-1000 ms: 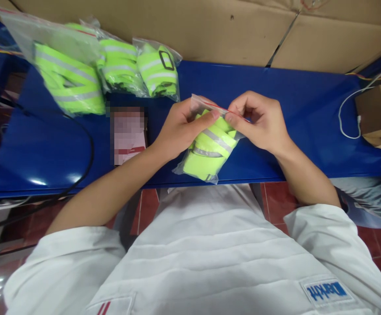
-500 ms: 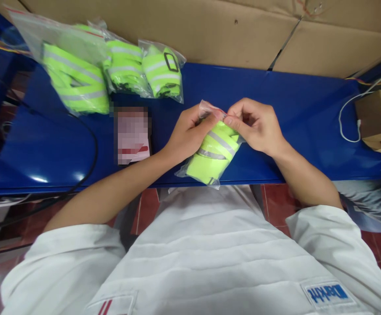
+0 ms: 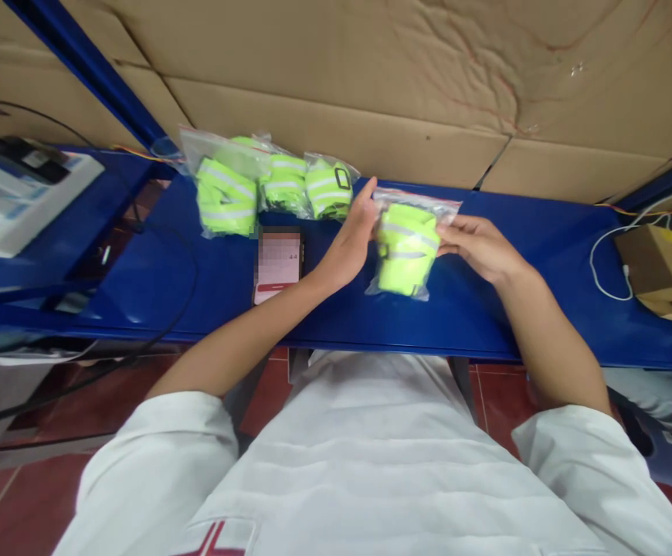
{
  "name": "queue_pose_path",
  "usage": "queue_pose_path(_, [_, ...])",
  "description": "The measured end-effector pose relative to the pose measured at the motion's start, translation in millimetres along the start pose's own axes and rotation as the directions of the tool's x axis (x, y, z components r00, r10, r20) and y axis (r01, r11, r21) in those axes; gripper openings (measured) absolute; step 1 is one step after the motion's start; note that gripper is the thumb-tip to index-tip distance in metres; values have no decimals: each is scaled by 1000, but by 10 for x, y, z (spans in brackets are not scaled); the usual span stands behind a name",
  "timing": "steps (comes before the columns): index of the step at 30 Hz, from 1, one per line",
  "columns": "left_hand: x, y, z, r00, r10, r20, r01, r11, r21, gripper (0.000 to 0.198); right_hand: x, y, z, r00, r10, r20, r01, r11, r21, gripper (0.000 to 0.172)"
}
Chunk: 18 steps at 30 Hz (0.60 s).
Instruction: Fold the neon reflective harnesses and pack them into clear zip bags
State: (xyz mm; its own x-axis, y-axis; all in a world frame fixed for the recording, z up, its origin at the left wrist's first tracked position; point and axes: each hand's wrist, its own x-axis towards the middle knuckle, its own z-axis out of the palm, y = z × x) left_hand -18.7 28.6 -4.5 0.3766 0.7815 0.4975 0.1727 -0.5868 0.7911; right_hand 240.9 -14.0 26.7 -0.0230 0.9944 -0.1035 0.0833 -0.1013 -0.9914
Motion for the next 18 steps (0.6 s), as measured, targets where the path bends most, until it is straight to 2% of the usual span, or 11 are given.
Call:
queue_pose_path(2, [7, 58, -74, 996, 53, 75, -69, 974, 218, 73, 74, -68, -290, 980, 21, -200, -39, 995, -87, 24])
queue_pose_path(3, [17, 105, -113, 992, 52, 115, -90, 929, 358, 73, 95, -112, -471, 965, 44, -257, -79, 989, -126, 13])
queue_pose_path(6, [134, 226, -212, 984, -97, 147, -36, 708, 706, 73, 104, -227, -1066, 910, 114, -399, -217, 951, -222, 12])
queue_pose_path(8, [292, 227, -245, 972, -220, 85, 62, 589, 805, 72, 99, -254, -1406, 834, 121, -539, -315, 906, -284, 14])
queue_pose_path(10, [484, 161, -252, 957, -289, 3, 145, 488, 861, 72, 113, -245, -1624, 727, 7, -687, -353, 861, -366, 15])
queue_pose_path(12, [657, 74, -240, 942, -332, -54, 189, 389, 902, 69, 157, -221, -1680, 621, -184, -762, -334, 817, -470, 25])
queue_pose_path(13, [719, 40, -229, 934, -352, -62, 194, 353, 915, 64, 191, -208, -1644, 585, -274, -764, -311, 794, -523, 34])
queue_pose_path(14, [757, 18, -218, 928, -369, -52, 186, 337, 923, 58, 231, -195, -1566, 573, -355, -738, -271, 768, -580, 40])
queue_pose_path(15, [769, 6, -204, 927, -374, -27, 166, 345, 924, 51, 277, -180, -1447, 585, -422, -693, -217, 742, -635, 40])
queue_pose_path(16, [754, 4, -188, 932, -362, 11, 137, 379, 915, 46, 326, -160, -1293, 618, -477, -625, -146, 711, -687, 35])
queue_pose_path(18, [657, 11, -144, 956, -266, 120, 33, 508, 861, 44, 430, -96, -908, 696, -600, -394, 93, 620, -779, 26])
